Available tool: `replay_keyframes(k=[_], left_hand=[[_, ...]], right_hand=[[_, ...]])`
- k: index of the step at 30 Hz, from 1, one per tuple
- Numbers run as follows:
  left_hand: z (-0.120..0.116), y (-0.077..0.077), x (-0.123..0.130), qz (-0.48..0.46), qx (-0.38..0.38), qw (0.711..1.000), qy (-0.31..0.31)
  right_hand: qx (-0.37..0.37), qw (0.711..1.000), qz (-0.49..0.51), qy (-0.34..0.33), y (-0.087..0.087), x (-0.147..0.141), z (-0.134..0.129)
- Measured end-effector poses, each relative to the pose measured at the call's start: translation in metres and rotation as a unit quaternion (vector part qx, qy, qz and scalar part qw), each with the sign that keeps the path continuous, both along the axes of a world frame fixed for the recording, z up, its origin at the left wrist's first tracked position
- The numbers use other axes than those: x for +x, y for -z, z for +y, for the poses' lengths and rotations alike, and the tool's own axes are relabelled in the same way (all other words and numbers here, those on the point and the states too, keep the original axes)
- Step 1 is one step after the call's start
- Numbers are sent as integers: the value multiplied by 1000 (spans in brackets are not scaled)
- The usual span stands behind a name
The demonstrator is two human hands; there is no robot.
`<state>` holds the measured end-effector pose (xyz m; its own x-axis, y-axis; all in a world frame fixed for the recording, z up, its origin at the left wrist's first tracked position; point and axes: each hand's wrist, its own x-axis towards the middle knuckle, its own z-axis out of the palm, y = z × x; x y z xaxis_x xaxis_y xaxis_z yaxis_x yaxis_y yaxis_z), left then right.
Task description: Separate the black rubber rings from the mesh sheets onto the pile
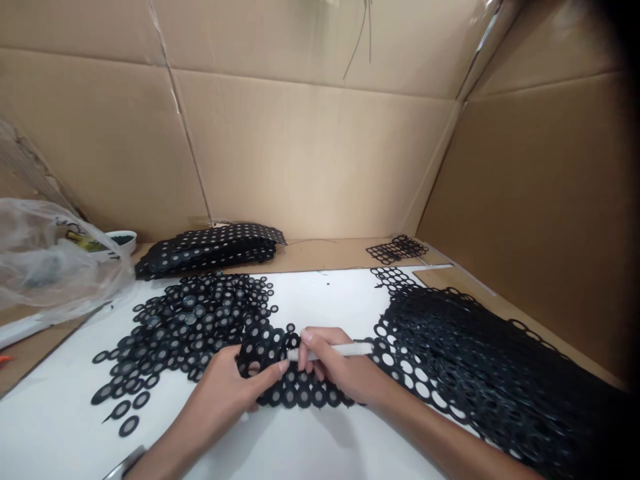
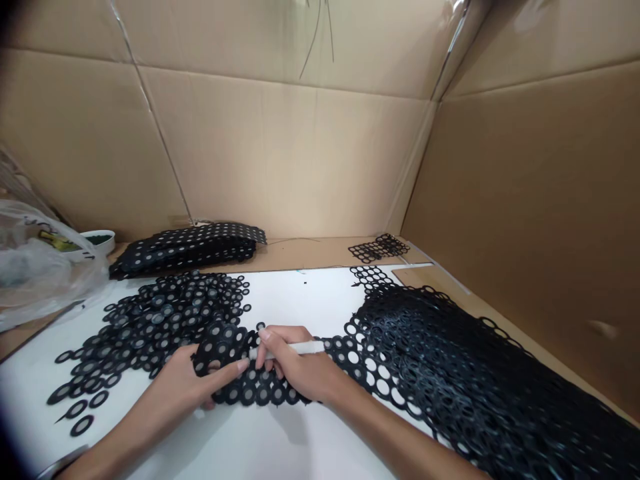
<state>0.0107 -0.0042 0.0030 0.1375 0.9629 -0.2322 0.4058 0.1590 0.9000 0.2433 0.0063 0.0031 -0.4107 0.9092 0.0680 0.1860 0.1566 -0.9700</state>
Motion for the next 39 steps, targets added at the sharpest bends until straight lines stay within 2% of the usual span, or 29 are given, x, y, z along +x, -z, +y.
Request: replay_keyframes(k=[4,8,10,17,22,24,32,39], left_hand=[[-3,-4,-1,-51,9,998,24],[-3,-9,-2,-74,18,997,-12],[-3,-13,-2,-72,13,997,-25],[-2,-23,-5,-77,-30,997,6],[-1,-27,-7,-82,-43,996,-16],[0,-27,-8,-75,-48,996,-29],[7,-24,-17,-20,-21,1000,-10],[23,-32,-33,104,100,990,-2]], right_hand=[[1,1000,-4,-10,1,2,-4],[15,1000,3,-14,-4,3,-8],[2,1000,21,-12,-6,4,-8],[-50,994,96,2,-10,5,-7],[-16,987,131,91,-15,8,-7],[-12,986,128,107,-16,11,-6],[-50,997,54,-12,-13,11,-5],[-42,999,16,6,-12,8,-3]])
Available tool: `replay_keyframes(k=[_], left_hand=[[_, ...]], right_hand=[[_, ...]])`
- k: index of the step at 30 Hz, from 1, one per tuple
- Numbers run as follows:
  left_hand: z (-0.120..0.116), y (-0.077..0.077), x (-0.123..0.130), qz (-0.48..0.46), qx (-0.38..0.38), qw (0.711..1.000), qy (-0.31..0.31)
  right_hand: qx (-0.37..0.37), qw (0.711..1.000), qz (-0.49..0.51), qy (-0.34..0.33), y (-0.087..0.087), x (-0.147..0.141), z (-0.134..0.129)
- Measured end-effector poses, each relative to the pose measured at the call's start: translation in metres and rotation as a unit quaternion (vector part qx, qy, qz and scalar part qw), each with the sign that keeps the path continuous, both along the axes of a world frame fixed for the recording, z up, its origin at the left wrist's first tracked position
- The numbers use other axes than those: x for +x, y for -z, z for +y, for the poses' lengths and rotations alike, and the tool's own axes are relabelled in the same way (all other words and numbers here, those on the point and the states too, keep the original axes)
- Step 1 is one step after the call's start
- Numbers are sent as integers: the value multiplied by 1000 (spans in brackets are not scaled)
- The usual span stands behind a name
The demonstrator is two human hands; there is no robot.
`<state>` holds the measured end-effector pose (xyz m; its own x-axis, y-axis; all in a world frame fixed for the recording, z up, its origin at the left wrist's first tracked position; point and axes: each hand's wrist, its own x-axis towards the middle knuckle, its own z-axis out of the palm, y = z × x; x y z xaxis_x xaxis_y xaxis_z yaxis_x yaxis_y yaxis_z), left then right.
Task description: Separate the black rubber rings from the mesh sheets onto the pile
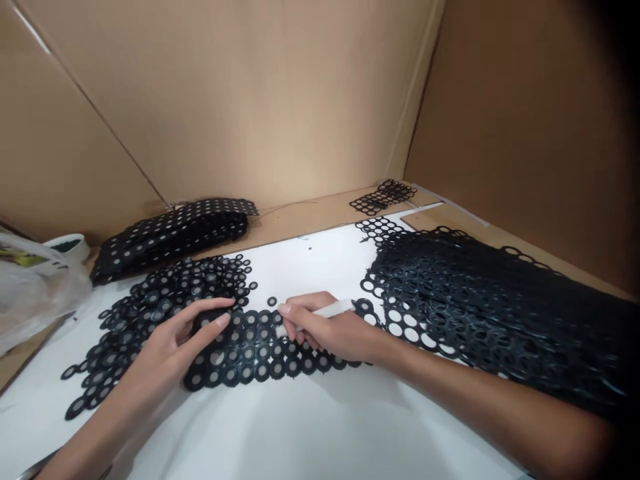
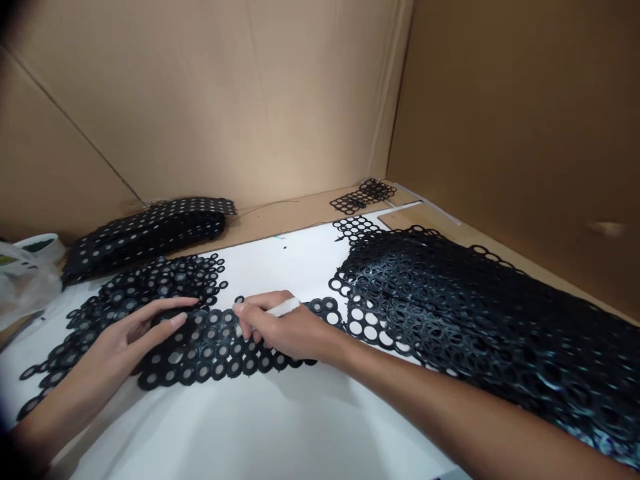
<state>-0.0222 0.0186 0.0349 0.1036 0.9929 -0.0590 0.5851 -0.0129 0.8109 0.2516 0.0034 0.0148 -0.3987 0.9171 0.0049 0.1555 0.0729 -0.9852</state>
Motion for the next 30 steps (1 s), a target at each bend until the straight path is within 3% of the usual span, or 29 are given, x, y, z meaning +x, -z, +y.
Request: replay_keyframes(k=[4,7,10,16,21,25,30], left_hand=[[15,0,6,133,57,986,86],[27,0,16,248,136,942,179],[38,-2,22,307,175,908,225],[50,-10,28,316,90,905,268],[41,-12,39,320,81,900,285],[29,-9,40,306,79,904,287],[21,3,25,226,49,932,280]], right_hand=[[10,1000,-2,-4,0,-1,1],[14,1000,-5,-1,2,0,1],[4,1000,-13,2,5,1,0],[22,1000,-17,-13,9,2,1],[27,999,-17,-11,10,1,3],[16,999,-10,-25,10,2,4],[20,999,-2,-49,6,5,2]])
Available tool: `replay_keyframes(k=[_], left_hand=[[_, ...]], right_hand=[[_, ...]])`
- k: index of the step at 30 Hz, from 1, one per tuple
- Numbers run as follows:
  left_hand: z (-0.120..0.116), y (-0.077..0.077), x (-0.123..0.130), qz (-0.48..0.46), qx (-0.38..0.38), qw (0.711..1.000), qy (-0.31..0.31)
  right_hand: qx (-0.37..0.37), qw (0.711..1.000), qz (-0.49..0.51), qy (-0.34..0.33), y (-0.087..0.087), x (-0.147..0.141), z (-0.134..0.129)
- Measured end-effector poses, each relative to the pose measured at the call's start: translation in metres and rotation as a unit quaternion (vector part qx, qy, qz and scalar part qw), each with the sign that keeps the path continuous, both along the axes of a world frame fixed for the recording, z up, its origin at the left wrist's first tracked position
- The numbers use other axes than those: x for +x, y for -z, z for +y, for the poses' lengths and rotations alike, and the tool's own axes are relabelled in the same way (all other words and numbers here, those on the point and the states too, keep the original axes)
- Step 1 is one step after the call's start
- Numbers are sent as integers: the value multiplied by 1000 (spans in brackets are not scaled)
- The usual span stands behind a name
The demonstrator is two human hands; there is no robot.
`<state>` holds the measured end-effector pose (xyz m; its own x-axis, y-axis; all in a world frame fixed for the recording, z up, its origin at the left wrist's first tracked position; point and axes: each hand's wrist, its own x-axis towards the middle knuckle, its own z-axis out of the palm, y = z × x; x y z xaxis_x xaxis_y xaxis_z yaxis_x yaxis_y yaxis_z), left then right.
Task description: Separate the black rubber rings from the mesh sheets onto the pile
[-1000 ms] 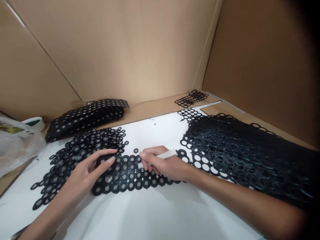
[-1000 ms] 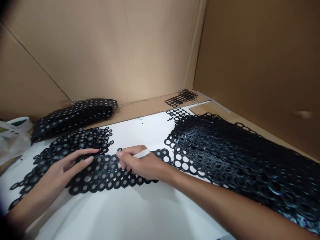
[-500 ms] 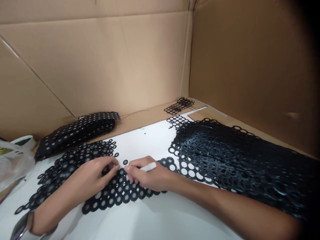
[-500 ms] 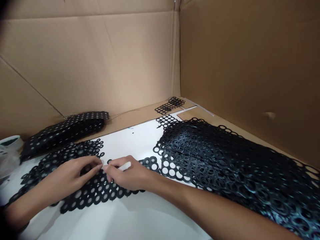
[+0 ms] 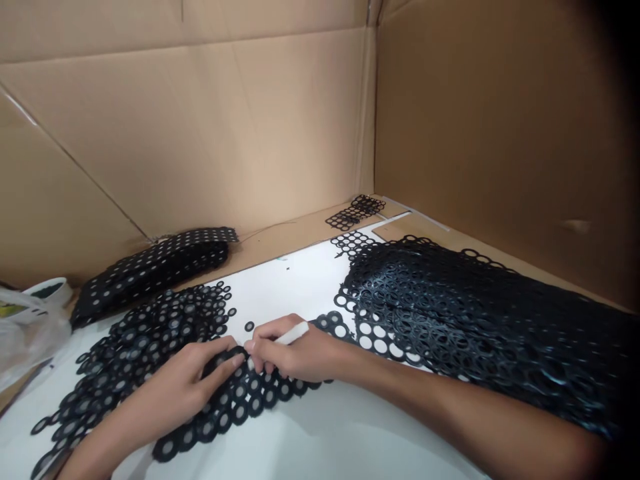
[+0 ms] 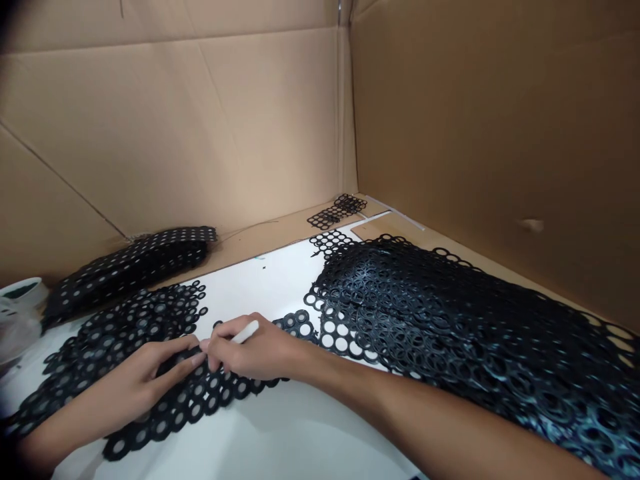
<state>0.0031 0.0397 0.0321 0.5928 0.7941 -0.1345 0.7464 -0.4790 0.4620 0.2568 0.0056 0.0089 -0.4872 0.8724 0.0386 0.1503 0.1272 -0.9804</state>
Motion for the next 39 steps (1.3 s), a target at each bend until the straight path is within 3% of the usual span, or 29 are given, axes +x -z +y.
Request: replay_keyframes(k=[4,11,22,29,33,39], left_hand=[[-6,7,-7,-42,-19,997,-54],[-17,12,-4,-90,-41,993,-58],[-11,19,-8,-176,-99,978,-62],[-9,13,-9,-152,-145,976,-65],[-10,13,-10,-127,-154,977,-78],[-11,14,-8,-173,-170,967,-83]], right_hand=[[-10,999,19,-31,-3,1,-2],[-28,999,0,-37,-3,1,-2],[165,982,-79,-50,-5,-3,-12],[-37,999,34,3,-13,-1,-8],[-39,998,23,47,-13,0,-8],[-18,999,4,26,-16,1,-9]])
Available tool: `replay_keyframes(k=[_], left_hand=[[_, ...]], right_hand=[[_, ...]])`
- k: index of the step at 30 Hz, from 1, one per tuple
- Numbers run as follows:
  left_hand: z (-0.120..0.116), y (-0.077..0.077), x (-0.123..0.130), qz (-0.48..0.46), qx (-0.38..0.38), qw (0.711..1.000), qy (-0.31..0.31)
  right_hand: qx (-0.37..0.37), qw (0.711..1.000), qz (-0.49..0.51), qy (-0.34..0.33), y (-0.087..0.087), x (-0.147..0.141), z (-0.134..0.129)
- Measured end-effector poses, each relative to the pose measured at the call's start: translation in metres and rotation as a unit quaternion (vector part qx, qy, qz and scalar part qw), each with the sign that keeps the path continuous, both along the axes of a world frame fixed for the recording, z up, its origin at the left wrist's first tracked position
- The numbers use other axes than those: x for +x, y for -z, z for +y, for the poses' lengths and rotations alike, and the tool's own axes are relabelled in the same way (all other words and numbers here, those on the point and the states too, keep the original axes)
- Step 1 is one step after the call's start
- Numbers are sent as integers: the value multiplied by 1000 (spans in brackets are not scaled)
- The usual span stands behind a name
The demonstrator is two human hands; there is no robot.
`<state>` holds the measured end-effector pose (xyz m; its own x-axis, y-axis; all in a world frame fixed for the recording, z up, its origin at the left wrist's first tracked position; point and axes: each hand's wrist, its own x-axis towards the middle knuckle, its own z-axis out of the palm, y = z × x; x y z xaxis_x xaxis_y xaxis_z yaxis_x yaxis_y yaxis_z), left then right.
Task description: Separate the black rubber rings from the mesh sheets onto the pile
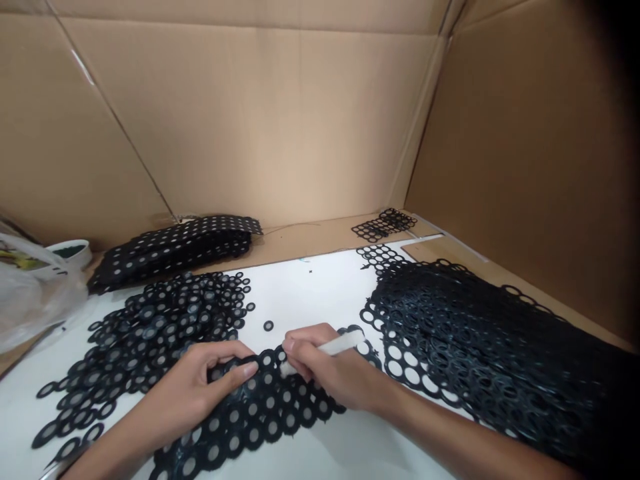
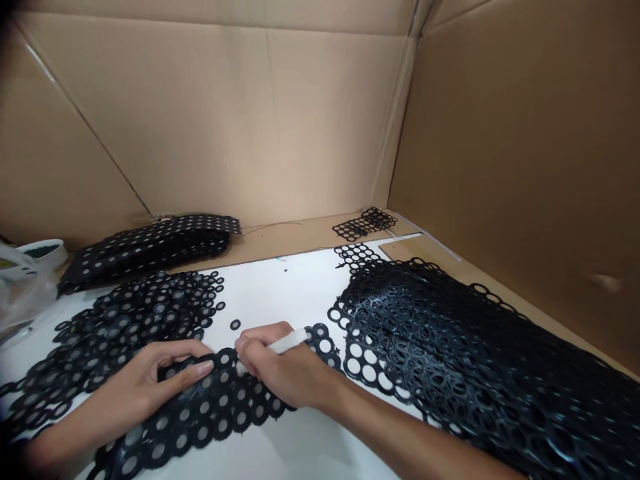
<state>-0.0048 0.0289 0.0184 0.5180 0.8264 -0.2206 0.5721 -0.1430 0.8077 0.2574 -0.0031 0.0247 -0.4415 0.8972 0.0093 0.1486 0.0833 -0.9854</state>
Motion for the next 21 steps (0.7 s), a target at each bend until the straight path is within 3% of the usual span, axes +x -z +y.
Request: replay_keyframes(k=[5,9,15,21], left_hand=[[-2,-5,5,-22,4,1000,0],[-2,-7,4,-36,12,999,13],[4,-1,-6,17,33,999,28],[5,-1,-8,1,21,999,32]], right_hand=[[6,999,-42,-17,2,-1,-1],[92,990,-100,-49,6,-4,-2],[-18,999,31,21,6,2,5],[-5,1000,10,5,13,5,8]])
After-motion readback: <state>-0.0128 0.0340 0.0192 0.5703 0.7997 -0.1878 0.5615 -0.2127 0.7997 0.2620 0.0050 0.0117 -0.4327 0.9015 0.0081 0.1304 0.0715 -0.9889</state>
